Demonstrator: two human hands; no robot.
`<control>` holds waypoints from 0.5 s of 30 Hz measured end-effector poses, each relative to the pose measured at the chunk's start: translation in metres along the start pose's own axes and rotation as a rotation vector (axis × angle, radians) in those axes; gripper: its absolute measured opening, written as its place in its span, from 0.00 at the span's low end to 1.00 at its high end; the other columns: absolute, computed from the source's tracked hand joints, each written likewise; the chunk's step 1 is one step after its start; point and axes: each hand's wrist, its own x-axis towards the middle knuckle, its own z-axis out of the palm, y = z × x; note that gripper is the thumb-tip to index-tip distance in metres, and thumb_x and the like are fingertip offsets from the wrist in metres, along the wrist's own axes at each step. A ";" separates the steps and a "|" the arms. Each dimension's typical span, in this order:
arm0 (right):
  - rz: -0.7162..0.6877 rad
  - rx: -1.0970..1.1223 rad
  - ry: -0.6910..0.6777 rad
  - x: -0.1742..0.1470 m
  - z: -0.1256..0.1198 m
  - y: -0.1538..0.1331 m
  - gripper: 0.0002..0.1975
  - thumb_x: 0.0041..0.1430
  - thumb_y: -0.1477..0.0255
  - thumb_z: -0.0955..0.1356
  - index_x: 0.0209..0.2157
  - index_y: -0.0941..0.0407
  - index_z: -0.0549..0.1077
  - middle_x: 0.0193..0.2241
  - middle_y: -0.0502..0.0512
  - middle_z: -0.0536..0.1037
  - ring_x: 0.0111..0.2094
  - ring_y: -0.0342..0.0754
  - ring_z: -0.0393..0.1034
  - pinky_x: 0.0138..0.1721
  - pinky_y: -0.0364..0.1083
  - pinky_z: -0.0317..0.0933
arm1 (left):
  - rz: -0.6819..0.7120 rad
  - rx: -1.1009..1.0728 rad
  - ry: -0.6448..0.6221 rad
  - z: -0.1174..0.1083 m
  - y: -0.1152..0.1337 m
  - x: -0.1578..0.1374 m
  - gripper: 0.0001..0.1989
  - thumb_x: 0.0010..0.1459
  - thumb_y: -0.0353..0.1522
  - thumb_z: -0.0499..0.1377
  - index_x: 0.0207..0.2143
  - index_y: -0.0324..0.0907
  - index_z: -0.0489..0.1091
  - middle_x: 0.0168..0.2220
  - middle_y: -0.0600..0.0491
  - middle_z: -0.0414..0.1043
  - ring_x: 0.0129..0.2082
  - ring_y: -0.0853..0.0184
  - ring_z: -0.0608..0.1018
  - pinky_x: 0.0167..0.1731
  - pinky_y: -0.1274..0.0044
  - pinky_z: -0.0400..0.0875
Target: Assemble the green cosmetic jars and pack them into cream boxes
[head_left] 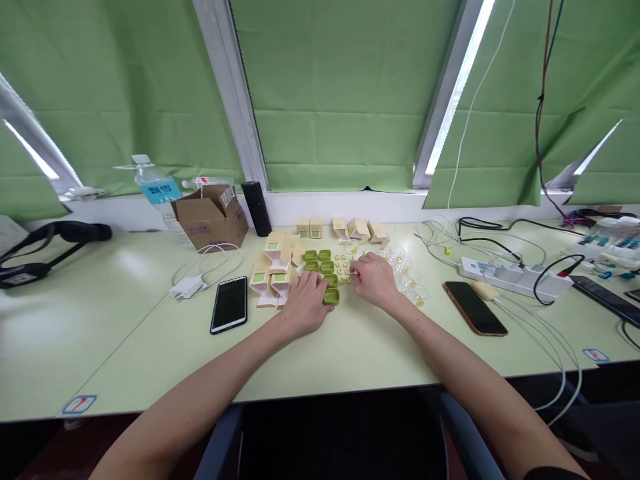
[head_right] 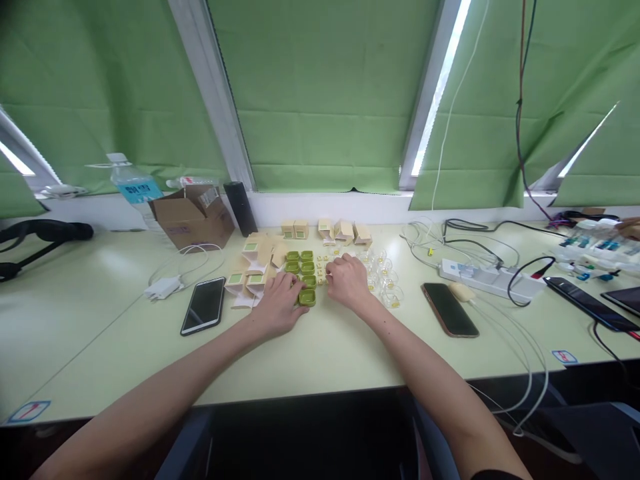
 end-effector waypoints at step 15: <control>-0.023 -0.229 -0.168 0.022 0.010 -0.026 0.11 0.53 0.77 0.70 0.38 0.60 0.84 0.40 0.69 0.84 0.47 0.59 0.71 0.51 0.54 0.51 | -0.193 -0.585 0.276 -0.011 -0.007 0.003 0.19 0.55 0.33 0.64 0.49 0.47 0.66 0.50 0.49 0.75 0.51 0.56 0.77 0.52 0.64 0.74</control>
